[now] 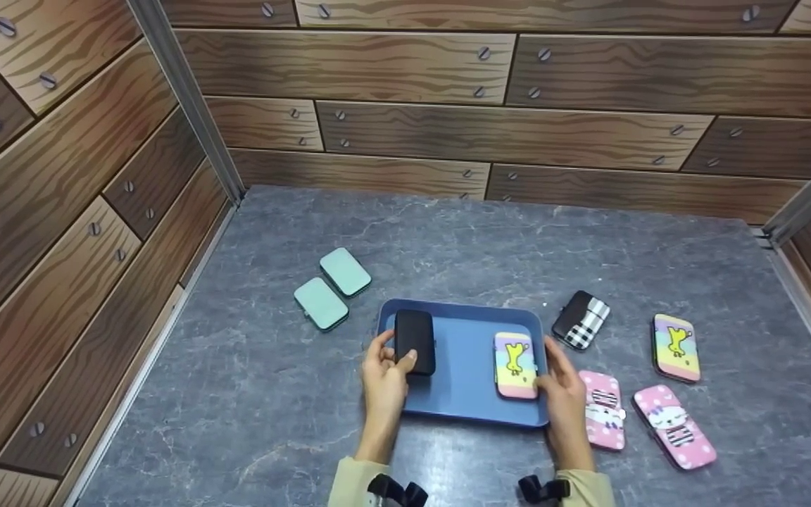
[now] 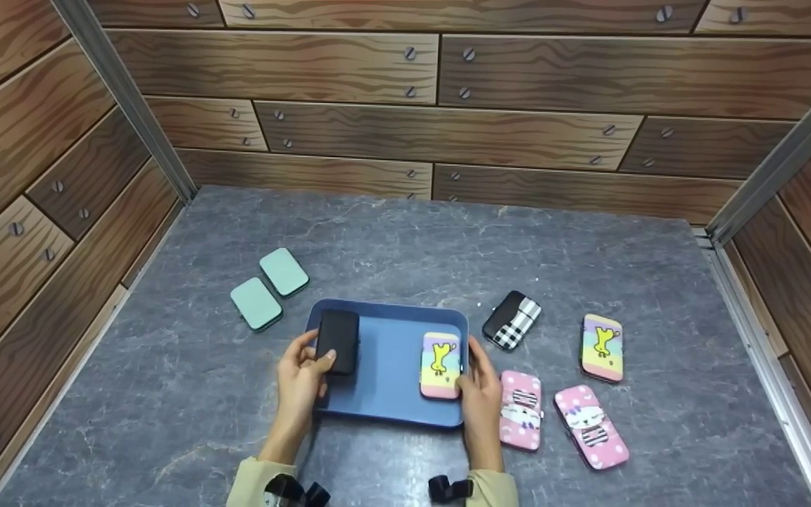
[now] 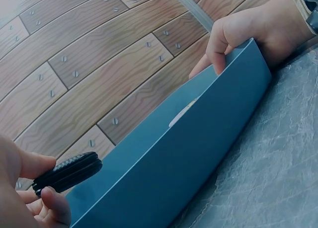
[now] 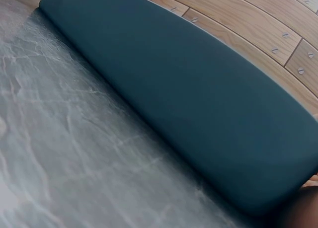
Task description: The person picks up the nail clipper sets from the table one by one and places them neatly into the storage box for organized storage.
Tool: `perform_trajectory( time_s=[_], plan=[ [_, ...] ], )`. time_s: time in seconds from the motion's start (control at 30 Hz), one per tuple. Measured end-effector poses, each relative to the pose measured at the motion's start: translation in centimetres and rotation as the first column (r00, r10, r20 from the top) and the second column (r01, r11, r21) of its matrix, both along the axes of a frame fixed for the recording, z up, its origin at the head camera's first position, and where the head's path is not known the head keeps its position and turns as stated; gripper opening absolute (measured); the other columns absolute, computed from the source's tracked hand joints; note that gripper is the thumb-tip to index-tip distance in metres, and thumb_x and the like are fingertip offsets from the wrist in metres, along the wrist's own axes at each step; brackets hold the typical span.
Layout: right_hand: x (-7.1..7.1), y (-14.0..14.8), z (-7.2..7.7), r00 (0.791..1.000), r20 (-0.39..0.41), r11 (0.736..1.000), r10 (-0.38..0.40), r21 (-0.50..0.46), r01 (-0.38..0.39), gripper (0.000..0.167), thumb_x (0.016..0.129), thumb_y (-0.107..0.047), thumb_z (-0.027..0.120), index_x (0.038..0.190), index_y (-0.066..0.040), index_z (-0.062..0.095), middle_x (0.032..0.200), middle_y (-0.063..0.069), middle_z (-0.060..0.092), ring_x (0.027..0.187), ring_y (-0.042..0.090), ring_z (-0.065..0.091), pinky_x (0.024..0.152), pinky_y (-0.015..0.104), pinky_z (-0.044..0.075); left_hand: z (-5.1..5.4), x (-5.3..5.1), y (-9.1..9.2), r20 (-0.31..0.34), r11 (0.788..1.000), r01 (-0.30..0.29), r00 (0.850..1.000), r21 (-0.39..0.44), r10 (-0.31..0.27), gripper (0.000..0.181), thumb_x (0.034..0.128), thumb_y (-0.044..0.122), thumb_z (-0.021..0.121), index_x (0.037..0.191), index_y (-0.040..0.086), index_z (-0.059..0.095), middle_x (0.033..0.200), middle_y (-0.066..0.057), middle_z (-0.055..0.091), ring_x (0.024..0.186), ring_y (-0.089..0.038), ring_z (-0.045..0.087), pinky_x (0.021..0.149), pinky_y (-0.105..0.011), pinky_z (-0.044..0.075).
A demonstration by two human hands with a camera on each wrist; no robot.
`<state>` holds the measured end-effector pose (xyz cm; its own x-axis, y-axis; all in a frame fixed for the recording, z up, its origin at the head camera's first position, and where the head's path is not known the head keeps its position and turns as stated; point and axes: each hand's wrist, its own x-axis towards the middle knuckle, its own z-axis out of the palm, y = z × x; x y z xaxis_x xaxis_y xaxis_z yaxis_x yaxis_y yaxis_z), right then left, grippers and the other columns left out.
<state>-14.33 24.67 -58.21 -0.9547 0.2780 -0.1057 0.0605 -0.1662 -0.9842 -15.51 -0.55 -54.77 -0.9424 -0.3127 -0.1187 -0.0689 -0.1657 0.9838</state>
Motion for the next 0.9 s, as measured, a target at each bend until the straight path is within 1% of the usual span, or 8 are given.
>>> perform_trajectory(
  time_s=[0.13, 0.3, 0.37, 0.5, 0.6, 0.73, 0.83, 0.9],
  plan=[
    [0.0, 0.0, 0.0, 1.0, -0.002, 1.0, -0.001, 0.003, 0.001, 0.074, 0.082, 0.019, 0.045, 0.152, -0.004, 0.037, 0.16, 0.007, 0.03, 0.148, 0.019, 0.023, 0.113, 0.025, 0.033, 0.0, -0.1, 0.2, -0.004, 1.0, 0.0, 1.0, -0.025, 0.0, 0.053, 0.0854, -0.002, 0.068, 0.136, -0.003, 0.053, 0.09, -0.006, 0.04, 0.056, -0.012, 0.038, 0.046, -0.023, 0.035],
    [0.0, 0.0, 0.0, 1.0, -0.011, 1.0, 0.001, 0.001, 0.0, 0.074, 0.081, 0.02, 0.044, 0.152, -0.003, 0.037, 0.16, 0.008, 0.03, 0.148, 0.02, 0.023, 0.112, 0.024, 0.033, -0.1, -0.2, 0.5, -0.012, 0.992, -0.024, 1.0, -0.124, 0.023, 0.051, 0.0827, -0.002, 0.071, 0.132, -0.003, 0.057, 0.087, -0.006, 0.044, 0.06, -0.012, 0.036, 0.055, -0.024, 0.037],
    [-0.1, 0.1, -0.1, 1.0, -0.023, 1.0, 0.001, -0.002, -0.002, 0.074, 0.081, 0.02, 0.043, 0.151, -0.002, 0.037, 0.16, 0.009, 0.031, 0.148, 0.02, 0.022, 0.113, 0.024, 0.031, -0.1, -0.1, 0.7, -0.008, 0.985, -0.025, 1.0, -0.17, 0.024, 0.05, 0.0824, -0.001, 0.072, 0.131, -0.002, 0.059, 0.086, -0.005, 0.045, 0.061, -0.011, 0.035, 0.058, -0.025, 0.037],
    [-0.1, 0.0, -0.1, 0.999, -0.047, 1.0, 0.002, -0.018, -0.003, 0.074, 0.08, 0.021, 0.042, 0.151, 0.001, 0.037, 0.159, 0.012, 0.032, 0.149, 0.021, 0.021, 0.115, 0.024, 0.027, 0.0, -0.1, 1.0, 0.008, 0.974, -0.01, 1.0, -0.226, 0.012, 0.051, 0.0832, 0.002, 0.072, 0.132, 0.0, 0.059, 0.087, -0.005, 0.049, 0.063, -0.013, 0.037, 0.061, -0.029, 0.038],
    [-0.1, 0.0, -0.1, 0.999, -0.04, 1.0, 0.002, -0.018, -0.003, 0.074, 0.08, 0.021, 0.043, 0.151, 0.0, 0.037, 0.159, 0.012, 0.031, 0.149, 0.021, 0.021, 0.116, 0.025, 0.026, 0.0, -0.1, 1.1, 0.023, 0.962, -0.006, 1.0, -0.272, 0.013, 0.051, 0.0833, 0.004, 0.073, 0.132, 0.001, 0.06, 0.086, -0.005, 0.054, 0.063, -0.013, 0.043, 0.062, -0.031, 0.041],
    [0.0, 0.0, -0.1, 1.0, -0.024, 1.0, 0.004, -0.01, -0.005, 0.074, 0.081, 0.02, 0.043, 0.152, -0.002, 0.037, 0.16, 0.01, 0.031, 0.149, 0.02, 0.022, 0.115, 0.026, 0.027, -0.1, -0.1, 1.4, 0.034, 0.94, -0.013, 0.999, -0.341, 0.026, 0.051, 0.082, 0.006, 0.074, 0.131, 0.003, 0.062, 0.081, -0.003, 0.06, 0.062, -0.013, 0.049, 0.062, -0.031, 0.044],
    [0.0, 0.0, -0.1, 1.0, -0.023, 1.0, 0.004, -0.013, -0.004, 0.074, 0.081, 0.02, 0.043, 0.152, -0.002, 0.037, 0.16, 0.009, 0.031, 0.148, 0.02, 0.022, 0.115, 0.026, 0.029, -0.1, 0.0, 1.7, 0.032, 0.929, -0.012, 0.999, -0.369, 0.026, 0.05, 0.0812, 0.007, 0.076, 0.129, 0.004, 0.063, 0.079, -0.001, 0.062, 0.062, -0.012, 0.052, 0.062, -0.031, 0.046],
    [0.0, 0.0, -0.1, 1.0, -0.026, 1.0, 0.005, -0.017, -0.005, 0.074, 0.081, 0.02, 0.043, 0.151, -0.002, 0.037, 0.16, 0.009, 0.031, 0.148, 0.02, 0.022, 0.115, 0.026, 0.029, 0.0, 0.0, 1.9, 0.032, 0.927, -0.006, 0.999, -0.376, 0.019, 0.05, 0.0808, 0.007, 0.076, 0.129, 0.005, 0.064, 0.078, 0.0, 0.062, 0.063, -0.012, 0.052, 0.063, -0.031, 0.046]
  ],
)
